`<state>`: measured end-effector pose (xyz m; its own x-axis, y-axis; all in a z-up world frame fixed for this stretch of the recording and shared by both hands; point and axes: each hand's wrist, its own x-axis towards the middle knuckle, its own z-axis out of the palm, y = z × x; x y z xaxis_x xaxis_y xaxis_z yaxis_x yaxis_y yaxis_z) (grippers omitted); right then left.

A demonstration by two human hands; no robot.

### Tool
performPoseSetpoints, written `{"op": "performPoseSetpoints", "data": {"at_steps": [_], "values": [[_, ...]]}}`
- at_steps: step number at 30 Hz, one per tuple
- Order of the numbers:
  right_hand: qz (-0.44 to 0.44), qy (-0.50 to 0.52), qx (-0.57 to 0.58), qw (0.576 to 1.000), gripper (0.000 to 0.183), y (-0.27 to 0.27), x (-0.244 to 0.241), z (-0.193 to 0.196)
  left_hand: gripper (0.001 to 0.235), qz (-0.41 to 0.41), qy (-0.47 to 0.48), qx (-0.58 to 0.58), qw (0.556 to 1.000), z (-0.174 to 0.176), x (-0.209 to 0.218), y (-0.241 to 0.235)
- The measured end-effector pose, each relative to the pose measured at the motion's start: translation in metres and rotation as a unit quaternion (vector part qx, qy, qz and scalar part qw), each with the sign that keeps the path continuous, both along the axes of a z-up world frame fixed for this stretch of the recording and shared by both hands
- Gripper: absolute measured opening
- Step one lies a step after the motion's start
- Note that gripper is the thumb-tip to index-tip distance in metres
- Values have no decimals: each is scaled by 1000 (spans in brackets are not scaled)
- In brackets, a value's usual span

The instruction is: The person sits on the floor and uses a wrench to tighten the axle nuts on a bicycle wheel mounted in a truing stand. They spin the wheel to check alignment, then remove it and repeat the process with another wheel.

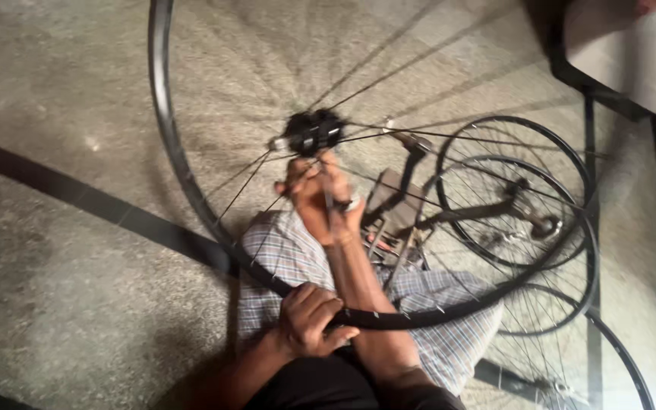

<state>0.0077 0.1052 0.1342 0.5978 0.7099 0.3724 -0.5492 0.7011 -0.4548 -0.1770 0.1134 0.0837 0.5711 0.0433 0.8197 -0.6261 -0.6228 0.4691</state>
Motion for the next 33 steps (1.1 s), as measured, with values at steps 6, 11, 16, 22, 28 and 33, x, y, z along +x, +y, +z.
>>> {"op": "performPoseSetpoints", "data": {"at_steps": [6,11,16,22,28,33], "values": [[-179,43,45,982,55,-117,-6,65,48,-153,-61,25,986,53,18,-37],[-274,-90,91,953,52,-207,-20,93,50,-272,-76,44,958,70,28,-79],[-364,-121,67,921,65,-274,-39,106,45,-379,-36,29,924,72,32,-113],[-378,-12,103,920,47,-302,-36,91,26,-475,15,-95,874,55,46,-130],[-566,-77,-113,813,13,-266,7,29,21,-320,130,-156,925,34,78,-107],[-587,-22,-253,769,18,-231,47,-15,22,-154,117,-189,963,27,141,-63]]}}
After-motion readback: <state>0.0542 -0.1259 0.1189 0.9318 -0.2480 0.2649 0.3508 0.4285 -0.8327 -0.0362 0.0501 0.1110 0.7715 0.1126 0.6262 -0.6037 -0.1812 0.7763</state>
